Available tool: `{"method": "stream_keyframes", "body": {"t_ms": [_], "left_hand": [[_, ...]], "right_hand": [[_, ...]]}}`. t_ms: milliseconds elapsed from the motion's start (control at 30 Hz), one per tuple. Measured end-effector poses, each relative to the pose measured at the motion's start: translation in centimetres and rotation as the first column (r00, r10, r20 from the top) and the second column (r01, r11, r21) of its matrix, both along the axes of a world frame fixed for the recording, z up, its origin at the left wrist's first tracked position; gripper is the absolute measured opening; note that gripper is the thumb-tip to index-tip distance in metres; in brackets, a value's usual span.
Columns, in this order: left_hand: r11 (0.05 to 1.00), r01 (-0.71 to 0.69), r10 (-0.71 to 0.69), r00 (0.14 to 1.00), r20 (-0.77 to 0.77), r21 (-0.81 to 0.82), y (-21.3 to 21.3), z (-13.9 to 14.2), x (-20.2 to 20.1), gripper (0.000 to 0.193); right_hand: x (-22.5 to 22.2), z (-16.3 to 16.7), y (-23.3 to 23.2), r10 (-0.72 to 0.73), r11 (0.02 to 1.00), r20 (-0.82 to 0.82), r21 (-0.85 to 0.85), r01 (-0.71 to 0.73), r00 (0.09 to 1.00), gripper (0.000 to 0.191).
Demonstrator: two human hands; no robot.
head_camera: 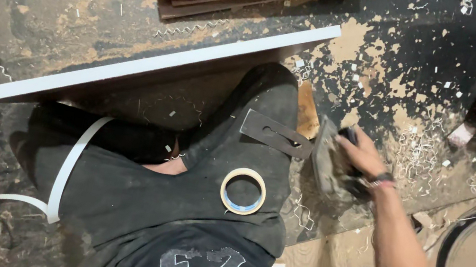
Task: The person sits on the workshop floor and irons white edge banding tape onto the edges of particle board panels, pressing the tape with a hand iron and running a finger along the bond. They reposition the panels, peel and align the tape strip, and trim the banding at the end.
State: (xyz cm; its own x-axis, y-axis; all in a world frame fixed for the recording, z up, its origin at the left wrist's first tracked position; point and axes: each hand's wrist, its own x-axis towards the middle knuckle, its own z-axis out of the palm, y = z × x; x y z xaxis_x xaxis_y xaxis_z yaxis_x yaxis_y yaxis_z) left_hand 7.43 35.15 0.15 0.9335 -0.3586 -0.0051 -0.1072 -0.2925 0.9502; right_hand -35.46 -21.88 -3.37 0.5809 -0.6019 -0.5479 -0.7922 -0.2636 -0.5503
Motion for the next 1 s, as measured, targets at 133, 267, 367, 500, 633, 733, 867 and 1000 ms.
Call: {"method": "stream_keyframes", "body": {"t_ms": [133, 267, 367, 500, 633, 733, 867, 1000], "left_hand": [[1.0, -0.022, 0.021, 0.999, -0.039, -0.015, -0.6, 1.1, -0.6, 0.017], [0.999, -0.041, 0.04, 0.997, -0.066, -0.01, -0.9, 1.5, -0.8, 0.018], [0.999, -0.052, 0.053, 0.996, -0.068, 0.015, -0.6, 1.1, -0.5, 0.016], [0.988, -0.089, 0.094, 0.995, -0.041, 0.128, -0.4, 0.7, 0.8, 0.017], [0.934, -0.062, -0.074, 0.93, 0.359, 0.353, -2.1, 1.2, 3.6, 0.021], [0.833, -0.052, -0.281, 0.818, 0.502, 0.551, -5.0, 1.0, 5.6, 0.03], [0.914, 0.15, -0.149, 0.988, -0.032, 0.377, -7.2, 0.6, 6.2, 0.055], [0.982, 0.178, -0.164, 0.972, -0.17, 0.07, -7.7, 0.2, 6.5, 0.063]], "right_hand": [[5.9, -3.2, 0.7, -0.082, 0.987, 0.216, -0.116, 0.109, 0.973, 0.045], [10.9, -5.2, 0.7, -0.18, 0.972, 0.216, -0.113, 0.208, 0.96, 0.047], [12.4, -5.3, -0.1, -0.205, 0.976, 0.175, -0.032, 0.214, 0.963, 0.049], [13.2, -2.2, -4.4, 0.05, 0.92, 0.108, -0.391, -0.003, 0.993, 0.045], [17.1, 4.3, -8.5, 0.167, 0.845, 0.638, -0.486, 0.225, 0.751, 0.026], [21.8, 5.7, -7.6, 0.496, 0.796, 0.598, -0.602, -0.056, 0.63, 0.033], [26.0, 4.1, -6.6, 0.644, 0.76, 0.31, -0.361, -0.54, 0.699, 0.031], [27.3, 6.1, -2.7, 0.796, 0.402, -0.047, -0.703, -0.587, 0.603, 0.022]]}}
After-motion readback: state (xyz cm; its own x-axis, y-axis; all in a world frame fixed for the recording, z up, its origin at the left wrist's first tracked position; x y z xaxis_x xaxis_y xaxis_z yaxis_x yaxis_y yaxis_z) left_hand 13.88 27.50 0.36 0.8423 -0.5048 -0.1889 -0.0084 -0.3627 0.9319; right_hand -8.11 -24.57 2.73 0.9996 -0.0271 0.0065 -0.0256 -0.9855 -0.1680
